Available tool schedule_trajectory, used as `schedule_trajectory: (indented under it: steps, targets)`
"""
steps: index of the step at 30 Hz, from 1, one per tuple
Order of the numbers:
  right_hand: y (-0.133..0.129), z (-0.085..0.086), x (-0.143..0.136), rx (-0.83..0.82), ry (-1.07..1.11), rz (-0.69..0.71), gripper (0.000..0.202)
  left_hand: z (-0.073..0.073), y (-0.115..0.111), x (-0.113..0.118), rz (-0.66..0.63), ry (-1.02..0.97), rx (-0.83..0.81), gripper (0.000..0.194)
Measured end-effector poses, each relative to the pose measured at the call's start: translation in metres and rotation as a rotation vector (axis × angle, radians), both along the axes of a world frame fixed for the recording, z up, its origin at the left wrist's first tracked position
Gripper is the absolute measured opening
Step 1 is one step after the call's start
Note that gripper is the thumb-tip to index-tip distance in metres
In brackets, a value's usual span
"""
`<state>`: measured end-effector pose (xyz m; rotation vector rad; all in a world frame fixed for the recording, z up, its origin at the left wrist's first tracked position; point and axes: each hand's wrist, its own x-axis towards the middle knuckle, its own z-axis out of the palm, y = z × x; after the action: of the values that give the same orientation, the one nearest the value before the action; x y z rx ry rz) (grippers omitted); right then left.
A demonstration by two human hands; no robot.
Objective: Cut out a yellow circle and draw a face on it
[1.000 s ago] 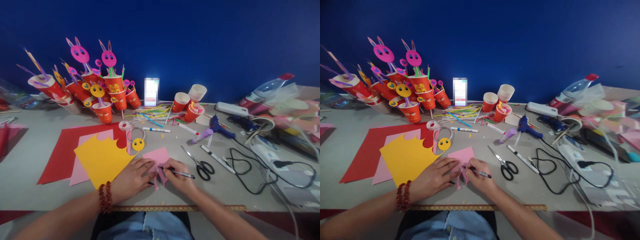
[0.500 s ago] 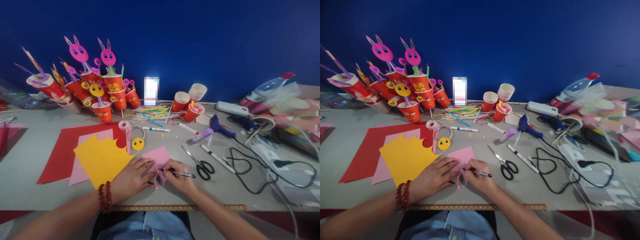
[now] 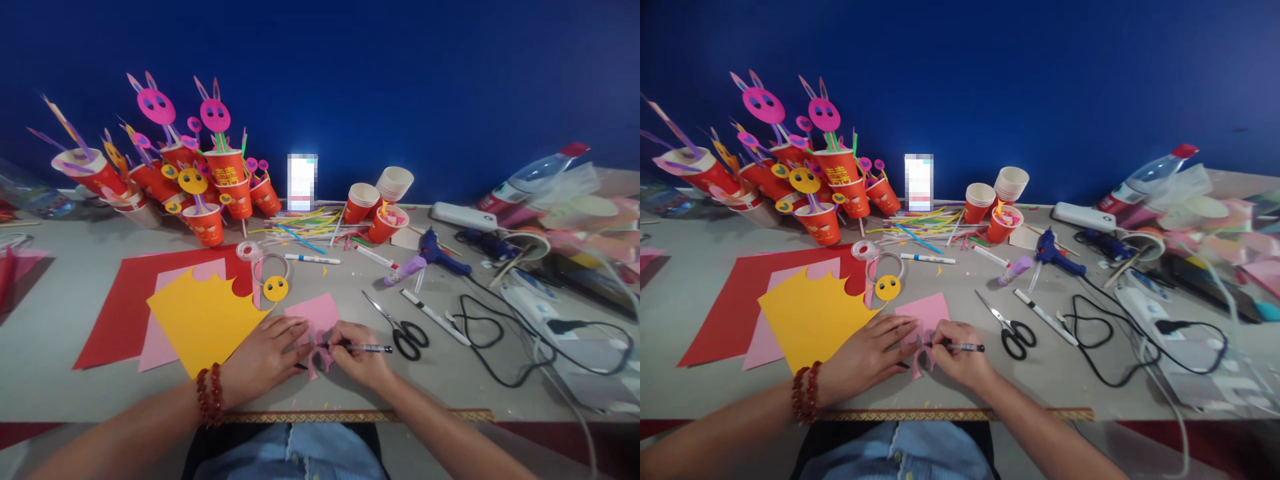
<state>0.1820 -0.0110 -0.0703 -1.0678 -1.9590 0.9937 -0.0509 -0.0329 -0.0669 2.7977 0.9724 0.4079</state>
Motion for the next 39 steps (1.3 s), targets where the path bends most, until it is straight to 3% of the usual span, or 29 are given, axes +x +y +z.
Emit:
schedule_trajectory:
  steps: [21,28,39]
  targets:
    - [0.0001,0.0005,0.0031,-0.036,0.025,0.017,0.018,0.0011,0.0002,-0.0007,-0.008,0.003,-0.022,0.04]
    - [0.0023,0.0004,0.0051,-0.072,0.14,-0.137,0.016,0.002,0.0003,0.0003,-0.005,0.024,-0.006,0.038]
    - [0.006,0.0001,-0.0023,-0.026,0.046,-0.075,0.015,0.0014,0.0,0.0008,-0.002,-0.018,-0.008,0.04]
